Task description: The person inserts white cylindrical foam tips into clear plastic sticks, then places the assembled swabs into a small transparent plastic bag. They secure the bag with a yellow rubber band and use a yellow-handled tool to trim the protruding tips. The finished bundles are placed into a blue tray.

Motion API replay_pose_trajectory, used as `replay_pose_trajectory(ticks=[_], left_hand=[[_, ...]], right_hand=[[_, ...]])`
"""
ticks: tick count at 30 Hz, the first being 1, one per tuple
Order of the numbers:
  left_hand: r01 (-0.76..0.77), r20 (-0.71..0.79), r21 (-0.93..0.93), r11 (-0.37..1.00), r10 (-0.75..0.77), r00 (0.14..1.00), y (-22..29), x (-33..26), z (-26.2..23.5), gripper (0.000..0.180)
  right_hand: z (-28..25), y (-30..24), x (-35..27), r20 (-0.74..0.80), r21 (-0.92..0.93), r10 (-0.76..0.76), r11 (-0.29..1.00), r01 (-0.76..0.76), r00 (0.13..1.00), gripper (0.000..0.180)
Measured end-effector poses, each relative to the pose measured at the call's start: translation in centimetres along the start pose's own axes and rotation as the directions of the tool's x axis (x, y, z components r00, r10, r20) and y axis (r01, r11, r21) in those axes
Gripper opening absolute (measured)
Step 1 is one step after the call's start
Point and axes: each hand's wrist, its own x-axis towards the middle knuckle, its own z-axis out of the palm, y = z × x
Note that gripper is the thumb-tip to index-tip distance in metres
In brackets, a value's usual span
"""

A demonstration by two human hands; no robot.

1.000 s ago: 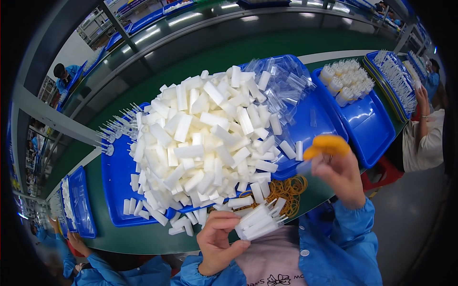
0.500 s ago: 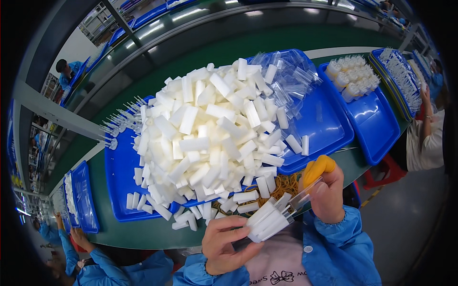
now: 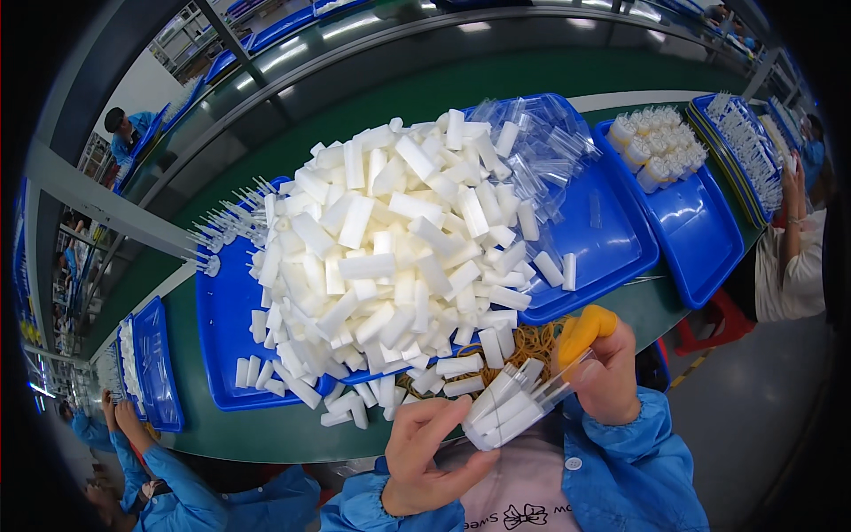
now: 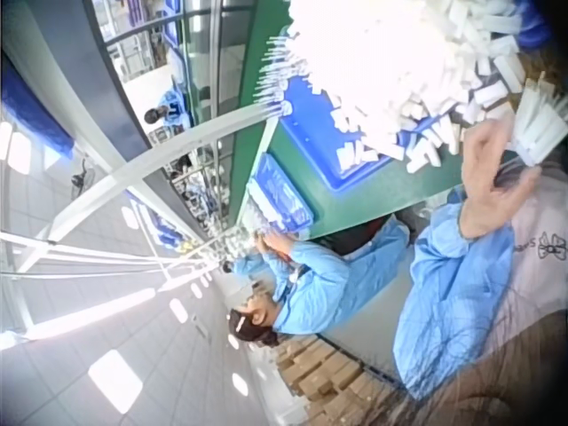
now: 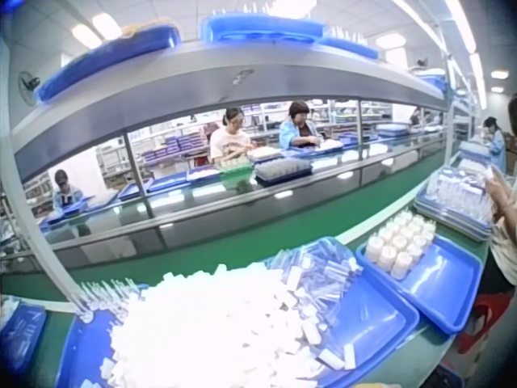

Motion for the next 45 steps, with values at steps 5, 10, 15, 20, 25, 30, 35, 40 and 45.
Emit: replay_pose_trajectory(ticks=[5,10,15,20,25,30,35,40,45], left_hand=[[0.006,0.059,0.029,1.0,-0.008,0.998,-0.2,-0.1,0.0,0.058],[0.087,0.198,0.016,0.996,-0.089,0.976,0.6,0.4,0.0,0.058],[0.12,0.236,0.002,0.993,-0.117,0.965,0.8,0.1,0.3,0.053],[0.047,0.106,0.018,0.999,-0.049,0.993,0.4,-0.5,0.7,0.048],[-0.025,0.059,0.065,0.998,0.021,0.998,0.3,-0.6,0.9,0.046],[-0.079,0.061,0.142,0.987,0.07,0.996,0.4,-0.7,0.6,0.045],[-0.108,0.045,0.129,0.986,0.103,0.994,0.0,-0.9,0.7,0.045],[-0.09,0.072,0.17,0.981,0.079,0.994,0.6,-0.7,0.8,0.045],[-0.044,0.122,0.122,0.992,0.029,0.992,0.6,-0.2,0.9,0.047]], right_hand=[[0.1,-0.4,-0.3,-0.068,-0.086,-0.04,0.996,0.034,0.997,0.027],[0.2,-0.3,-0.8,-0.098,-0.206,-0.109,0.975,0.087,0.989,0.026],[0.0,-0.1,-0.7,-0.073,-0.17,-0.102,0.981,0.089,0.992,0.026],[0.0,-0.6,-0.5,-0.038,-0.104,-0.098,0.99,0.094,0.994,0.026],[-0.1,-0.6,-0.6,-0.034,-0.068,-0.033,0.997,0.03,0.999,0.022],[-0.2,-0.5,-0.7,-0.024,-0.078,-0.027,0.997,0.025,0.999,0.021],[-0.6,-0.1,-0.4,0.027,-0.269,-0.128,0.954,0.131,0.991,0.021],[0.5,-0.1,-0.7,-0.044,0.057,0.089,0.995,-0.086,0.995,0.02],[0.5,0.7,-0.5,-0.048,-0.058,-0.109,0.993,0.106,0.993,0.021]])
